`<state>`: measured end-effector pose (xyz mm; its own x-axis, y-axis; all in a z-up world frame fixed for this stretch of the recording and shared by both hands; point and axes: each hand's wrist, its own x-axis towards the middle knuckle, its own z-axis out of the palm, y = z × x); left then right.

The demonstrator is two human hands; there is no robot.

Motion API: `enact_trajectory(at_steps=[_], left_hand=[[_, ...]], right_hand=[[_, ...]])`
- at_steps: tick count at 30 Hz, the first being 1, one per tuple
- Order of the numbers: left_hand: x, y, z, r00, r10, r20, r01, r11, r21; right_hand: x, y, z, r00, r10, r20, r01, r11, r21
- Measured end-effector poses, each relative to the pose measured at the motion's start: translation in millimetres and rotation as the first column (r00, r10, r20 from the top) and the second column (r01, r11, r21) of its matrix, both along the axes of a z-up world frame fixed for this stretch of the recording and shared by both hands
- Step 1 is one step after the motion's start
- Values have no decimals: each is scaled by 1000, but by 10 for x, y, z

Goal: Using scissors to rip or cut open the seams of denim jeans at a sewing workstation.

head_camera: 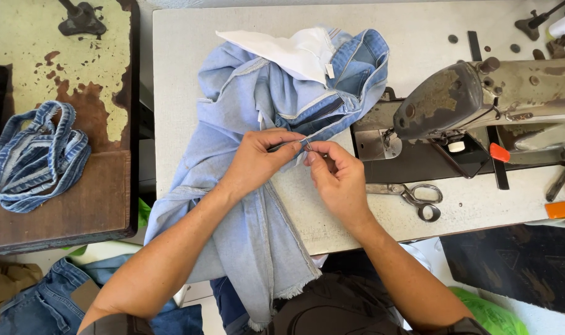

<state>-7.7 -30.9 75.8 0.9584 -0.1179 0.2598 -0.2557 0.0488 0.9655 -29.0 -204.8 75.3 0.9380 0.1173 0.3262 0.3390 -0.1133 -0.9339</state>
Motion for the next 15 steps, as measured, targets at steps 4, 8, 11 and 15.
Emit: enact_trajectory(at_steps=[4,8,11,15], left_hand=[[-39,3,61,1000,-21,17,21,1000,-5],[-16,-21,29,999,-18,37,18,1000,0],[-24,-40,8,995,-25,93,22,999,34],[-36,-45,29,985,15,173,-25,998,57]], right_hand=[[33,-3,6,999,39,22,-40,999,32],[95,-8,-95,999,40,-22,-37,994,102],[140,30,-115,977,96,-191,-38,958,284],[215,135,-142,878,207,-432,108,793,600]])
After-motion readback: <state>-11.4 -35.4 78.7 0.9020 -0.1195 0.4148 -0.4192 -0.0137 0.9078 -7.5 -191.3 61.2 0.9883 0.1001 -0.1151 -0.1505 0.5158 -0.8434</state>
